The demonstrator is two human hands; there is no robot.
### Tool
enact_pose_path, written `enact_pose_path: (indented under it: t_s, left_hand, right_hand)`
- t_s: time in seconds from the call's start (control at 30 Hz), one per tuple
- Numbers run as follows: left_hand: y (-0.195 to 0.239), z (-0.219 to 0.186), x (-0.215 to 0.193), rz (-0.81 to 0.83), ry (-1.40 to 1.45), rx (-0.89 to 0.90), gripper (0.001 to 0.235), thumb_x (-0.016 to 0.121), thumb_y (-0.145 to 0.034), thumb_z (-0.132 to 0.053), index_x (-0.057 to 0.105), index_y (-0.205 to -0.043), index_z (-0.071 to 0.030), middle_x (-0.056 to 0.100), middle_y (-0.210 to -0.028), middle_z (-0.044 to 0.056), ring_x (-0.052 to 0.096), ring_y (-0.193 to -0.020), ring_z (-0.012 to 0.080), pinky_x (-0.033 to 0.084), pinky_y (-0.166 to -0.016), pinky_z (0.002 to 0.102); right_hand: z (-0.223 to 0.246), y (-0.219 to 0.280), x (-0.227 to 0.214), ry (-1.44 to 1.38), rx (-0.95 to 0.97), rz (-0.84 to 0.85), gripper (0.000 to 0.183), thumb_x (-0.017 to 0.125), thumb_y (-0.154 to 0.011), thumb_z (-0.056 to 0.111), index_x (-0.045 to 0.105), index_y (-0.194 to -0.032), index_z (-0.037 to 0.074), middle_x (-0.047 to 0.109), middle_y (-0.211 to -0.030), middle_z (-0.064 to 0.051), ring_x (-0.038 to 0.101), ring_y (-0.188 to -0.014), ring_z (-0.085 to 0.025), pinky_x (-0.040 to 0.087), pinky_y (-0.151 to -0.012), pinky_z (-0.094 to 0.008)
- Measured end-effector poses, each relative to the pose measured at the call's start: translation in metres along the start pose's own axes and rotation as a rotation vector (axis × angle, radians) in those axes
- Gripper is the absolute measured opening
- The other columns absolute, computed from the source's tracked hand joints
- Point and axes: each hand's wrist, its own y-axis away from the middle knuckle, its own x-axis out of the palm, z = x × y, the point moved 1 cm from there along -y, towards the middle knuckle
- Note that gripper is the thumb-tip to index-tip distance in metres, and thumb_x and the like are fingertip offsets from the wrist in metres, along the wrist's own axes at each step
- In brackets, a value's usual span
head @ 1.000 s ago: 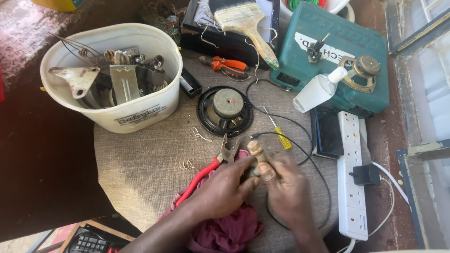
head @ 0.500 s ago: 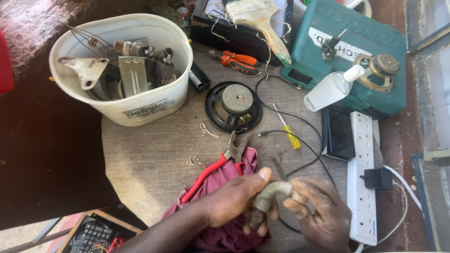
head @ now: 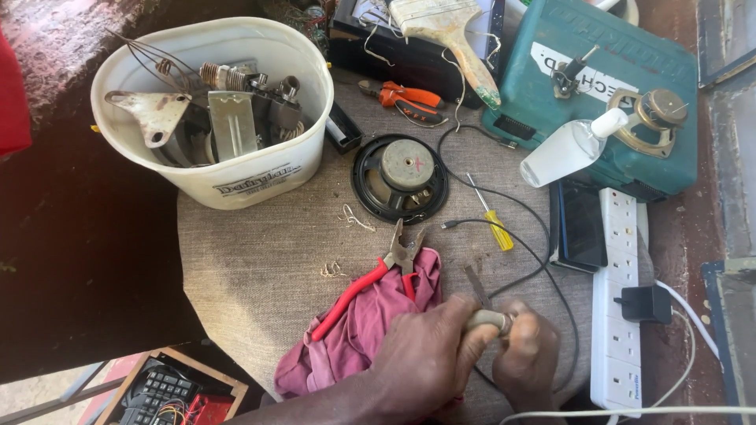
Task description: The person cleans a small metal pipe fitting by hand and using a thin tool, removing debris from the internal threads while handling other small metal parts from a bucket.
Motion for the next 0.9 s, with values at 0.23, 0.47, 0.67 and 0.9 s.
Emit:
enact_pose_path:
  t_s: [0.23, 0.47, 0.67, 0.9]
  left_hand:
    - [-0.002, -0.010, -0.016, 0.010, 0.020, 0.012, 0.032, 0.049, -0.110, -0.046, 0.058, -0.108, -0.016, 0.070, -0.091, 0.006, 0.070, -0.077, 0.0310, 0.051, -0.065, 0.051]
    - [-0.006, 0.009, -0.036, 0.072, 0.156, -0.175, 0.032, 0.052, -0.111, -0.042, 0.056, -0.094, -0.015, 0.067, -0.085, 0.005, 0.063, -0.079, 0.0214, 0.048, -0.075, 0.044]
    - [0.003, 0.015, -0.014, -0.114, -0.143, 0.131, 0.029, 0.049, -0.110, -0.046, 0.054, -0.111, -0.017, 0.075, -0.082, 0.009, 0.073, -0.067, 0.0396, 0.048, -0.048, 0.055]
    - [-0.006, -0.001, -0.044, 0.167, 0.354, -0.307, 0.033, 0.051, -0.115, -0.036, 0.056, -0.091, -0.014, 0.058, -0.062, 0.001, 0.053, -0.047, 0.0138, 0.044, -0.049, 0.034]
  right_hand:
    - [0.001, -0.002, -0.003, -0.602, 0.520, 0.068, 0.045, 0.046, -0.109, 0.047, 0.063, -0.097, 0.006, 0.064, -0.082, -0.010, 0.065, -0.072, -0.023, 0.051, -0.064, -0.036]
    - [0.023, -0.020, -0.002, 0.063, -0.257, 0.092, 0.048, 0.054, -0.105, 0.045, 0.055, -0.122, 0.000, 0.065, -0.115, -0.020, 0.068, -0.104, -0.035, 0.059, -0.091, -0.045]
    - [0.006, -0.005, 0.004, -1.149, 1.128, 0.493, 0.069, 0.042, -0.104, 0.068, 0.046, -0.070, 0.008, 0.025, -0.048, -0.002, 0.023, -0.036, -0.017, 0.023, -0.036, -0.036]
    - [0.033, -0.028, -0.004, 0.076, -0.299, 0.101, 0.042, 0.068, -0.102, 0.034, 0.057, -0.125, 0.001, 0.067, -0.117, -0.018, 0.070, -0.103, -0.032, 0.060, -0.092, -0.041]
